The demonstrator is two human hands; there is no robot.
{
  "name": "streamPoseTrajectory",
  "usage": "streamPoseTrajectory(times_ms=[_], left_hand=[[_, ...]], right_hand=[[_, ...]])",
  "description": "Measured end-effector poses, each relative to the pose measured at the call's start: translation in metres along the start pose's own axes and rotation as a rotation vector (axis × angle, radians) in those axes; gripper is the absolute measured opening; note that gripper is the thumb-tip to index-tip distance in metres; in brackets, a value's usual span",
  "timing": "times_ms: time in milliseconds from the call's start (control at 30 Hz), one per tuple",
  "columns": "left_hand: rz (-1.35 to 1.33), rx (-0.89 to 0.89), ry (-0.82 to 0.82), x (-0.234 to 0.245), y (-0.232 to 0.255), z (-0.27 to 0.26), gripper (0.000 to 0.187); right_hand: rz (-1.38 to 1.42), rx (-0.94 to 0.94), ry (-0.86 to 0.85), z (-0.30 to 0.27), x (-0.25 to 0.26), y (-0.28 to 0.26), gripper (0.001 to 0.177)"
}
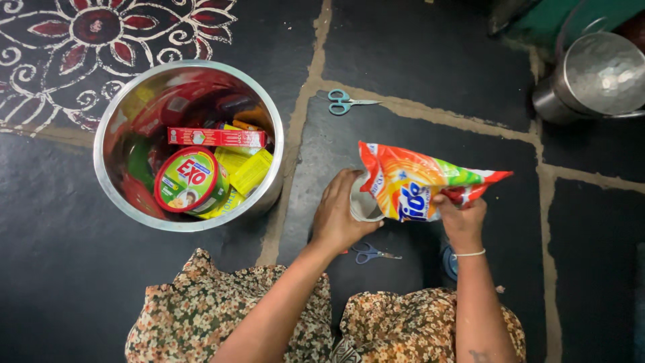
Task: The person opens a small red and white packet and places it into a metal bucket. Then, the person picks up a large orange Tide detergent bag and pours white powder into a clear plastic container, filling it partially.
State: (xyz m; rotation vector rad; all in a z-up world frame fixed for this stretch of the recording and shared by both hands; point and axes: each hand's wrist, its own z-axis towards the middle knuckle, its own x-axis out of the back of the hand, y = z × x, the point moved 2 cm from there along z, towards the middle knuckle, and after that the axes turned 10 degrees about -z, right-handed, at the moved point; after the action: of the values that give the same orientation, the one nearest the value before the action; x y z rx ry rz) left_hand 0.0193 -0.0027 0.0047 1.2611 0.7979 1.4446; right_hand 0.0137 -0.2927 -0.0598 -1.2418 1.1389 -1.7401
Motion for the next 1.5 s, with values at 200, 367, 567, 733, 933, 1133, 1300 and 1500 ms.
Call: streamPoseTrajectory(times_ms=[200, 367, 567, 733, 933, 1133, 1300, 1500], left_hand=[[-0.029, 0.058, -0.009, 0.000, -0.009, 0.004, 0.099], [-0.157, 0.065, -0.185, 0.014, -0.028, 0.016, 0.099], [-0.298, 0.104, -0.110, 0.024, -0.060, 0.022, 0.047], [-0.249, 0.094, -0.219, 0.026, -0.051, 0.018, 0.095], [-0.048, 0.172, -0.126, 0.015, -0.026, 0.015, 0.113], [-0.001, 0.053, -0.039, 0.018, -0.002, 0.007, 0.093], [-0.010, 0.172, -0.036, 0.017, -0.007, 0.017, 0.096], [-0.005, 0.097, -0.026, 0.017, -0.003, 0.012, 0.092]], right_hand=[[0.070, -0.039, 0.001, 0.003, -0.009, -0.002, 0.045], [0.071, -0.072, 0.008, 0.006, -0.009, -0.006, 0.045], [-0.017, -0.018, -0.010, 0.009, -0.016, 0.003, 0.039], [-0.084, 0.016, -0.016, 0.011, -0.017, -0.002, 0.039], [-0.093, 0.039, -0.027, 0.009, -0.018, -0.009, 0.039], [-0.029, 0.062, 0.017, -0.003, -0.003, -0.008, 0.043], [-0.179, 0.049, -0.060, 0.012, -0.013, -0.002, 0.040], [-0.053, 0.022, -0.020, 0.005, -0.009, -0.010, 0.048]])
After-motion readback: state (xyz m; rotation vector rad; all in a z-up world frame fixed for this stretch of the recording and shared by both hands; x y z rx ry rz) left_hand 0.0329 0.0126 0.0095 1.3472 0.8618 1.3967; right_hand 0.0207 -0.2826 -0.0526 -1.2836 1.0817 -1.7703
